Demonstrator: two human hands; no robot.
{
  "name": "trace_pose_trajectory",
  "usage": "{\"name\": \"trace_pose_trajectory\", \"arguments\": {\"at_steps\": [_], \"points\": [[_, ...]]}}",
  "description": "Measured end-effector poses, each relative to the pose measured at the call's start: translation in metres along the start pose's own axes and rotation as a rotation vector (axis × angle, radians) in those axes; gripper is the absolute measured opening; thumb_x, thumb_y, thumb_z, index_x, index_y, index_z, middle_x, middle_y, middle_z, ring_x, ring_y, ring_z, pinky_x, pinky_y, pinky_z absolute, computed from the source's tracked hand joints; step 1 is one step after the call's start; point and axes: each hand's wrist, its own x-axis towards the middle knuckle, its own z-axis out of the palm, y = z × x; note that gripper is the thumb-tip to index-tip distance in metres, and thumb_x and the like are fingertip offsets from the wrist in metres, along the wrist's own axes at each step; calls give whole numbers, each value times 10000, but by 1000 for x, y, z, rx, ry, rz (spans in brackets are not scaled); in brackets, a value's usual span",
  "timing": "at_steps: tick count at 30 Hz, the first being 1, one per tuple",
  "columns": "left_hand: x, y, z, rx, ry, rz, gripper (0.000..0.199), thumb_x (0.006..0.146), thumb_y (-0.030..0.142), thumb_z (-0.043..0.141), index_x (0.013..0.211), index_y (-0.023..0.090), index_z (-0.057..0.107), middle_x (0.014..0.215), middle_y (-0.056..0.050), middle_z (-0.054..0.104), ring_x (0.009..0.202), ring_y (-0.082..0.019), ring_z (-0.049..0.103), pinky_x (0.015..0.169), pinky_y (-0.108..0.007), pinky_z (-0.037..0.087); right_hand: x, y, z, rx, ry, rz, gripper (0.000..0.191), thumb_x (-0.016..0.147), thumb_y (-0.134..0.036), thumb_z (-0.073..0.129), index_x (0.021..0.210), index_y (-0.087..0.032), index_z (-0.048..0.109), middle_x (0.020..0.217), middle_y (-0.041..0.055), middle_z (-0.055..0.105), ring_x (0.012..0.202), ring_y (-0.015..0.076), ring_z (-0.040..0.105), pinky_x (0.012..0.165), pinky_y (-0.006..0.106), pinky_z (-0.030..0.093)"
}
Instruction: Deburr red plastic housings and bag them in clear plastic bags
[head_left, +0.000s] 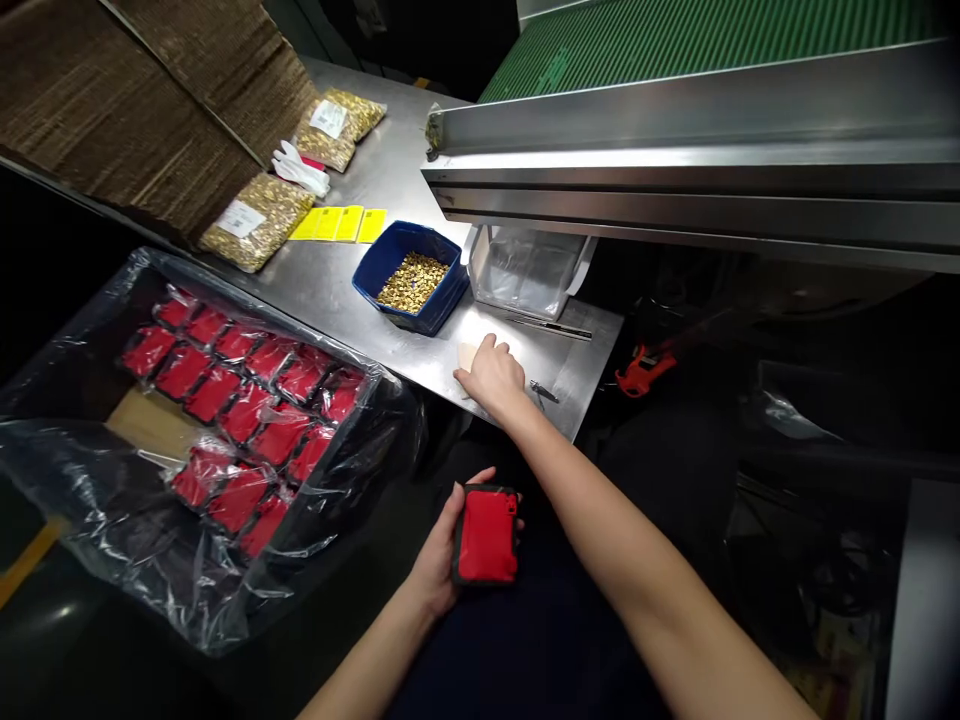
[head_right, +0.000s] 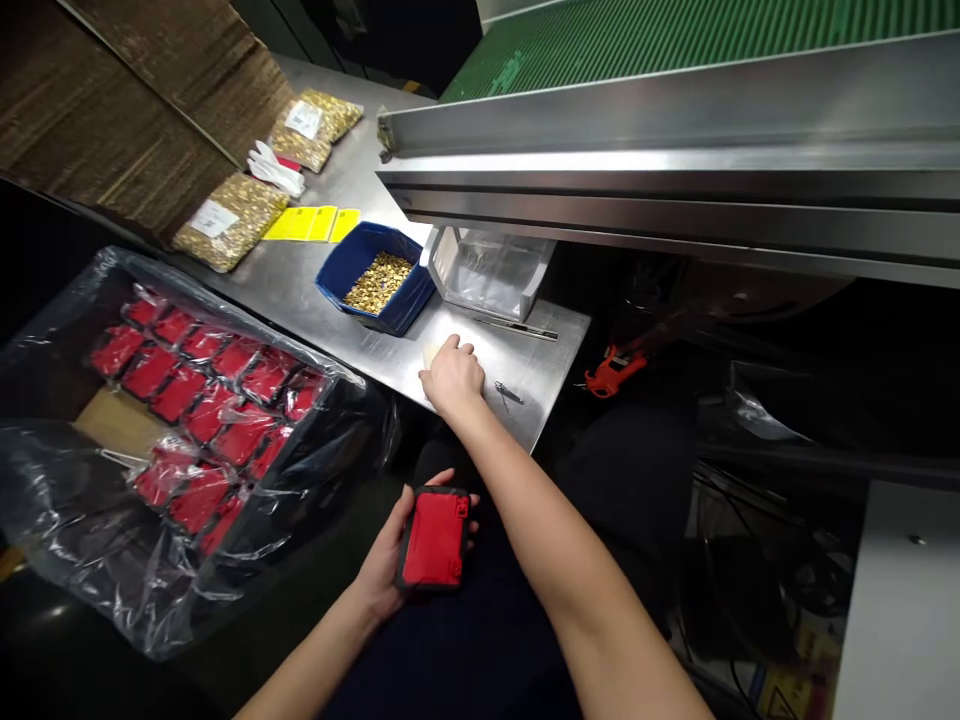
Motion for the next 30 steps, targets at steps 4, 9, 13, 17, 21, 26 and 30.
{"name": "trace_pose_trajectory", "arguments": {"at_steps": [4, 9, 13, 17, 21, 26, 30], "points": [[13, -2, -13, -18, 62, -24, 645, 992, 572, 526, 1500, 190, 417, 1230, -208, 715, 1000, -328, 740, 850, -424, 577, -35, 46, -21, 95, -111, -106, 194, 976, -389, 554, 1045, -211, 593, 1128, 106, 685, 1046, 291, 680, 891, 394, 536], [23, -3, -19, -25, 4, -62, 626, 992, 524, 543, 1503, 175, 451, 1224, -201, 726, 1032, -339, 733, 914, -441, 553, -135, 111, -57, 445, -302, -140, 211, 1056, -458, 448, 1162, -282, 494, 921, -22, 725, 797, 172, 719, 718, 267, 528], [28, 1, -17, 6, 16, -94, 565, 980, 456, 562, 1454, 150, 531, 1192, -183, 746, 1030, -314, 730, 908, -401, 553, -193, 131, -52, 217, -435, -294, 142, 1057, -344, 469, 1176, -273, 505, 895, -30, 709, 736, 164, 690, 647, 265, 432], [34, 0, -15, 77, 32, -128, 576, 956, 484, 581, 1428, 155, 562, 1184, -185, 746, 1020, -326, 723, 921, -432, 553, -205, 132, -24, -130, -424, -576, 133, 1059, -316, 450, 1046, -217, 538, 821, 1, 723, 644, 181, 673, 554, 318, 289], [36, -4, -16, 155, 99, -139, 537, 947, 498, 600, 1370, 168, 616, 1101, -148, 763, 1006, -316, 721, 893, -409, 566, -196, 134, -10, -260, -312, -666, 207, 1087, -349, 416, 1000, -211, 545, 778, -3, 721, 615, 164, 666, 535, 329, 229], [37, -3, -15, 165, 119, -164, 518, 953, 508, 583, 1347, 175, 631, 1096, -149, 760, 948, -299, 729, 837, -394, 586, -196, 142, -8, -284, -279, -703, 191, 1083, -314, 424, 972, -212, 542, 742, -22, 700, 575, 141, 635, 535, 319, 237], [37, -2, -13, 179, 123, -175, 515, 953, 502, 582, 1346, 173, 631, 1114, -154, 758, 962, -308, 731, 854, -405, 588, -199, 144, -2, -308, -259, -723, 209, 1099, -335, 395, 994, -228, 541, 767, -26, 697, 607, 147, 640, 530, 326, 215]]}}
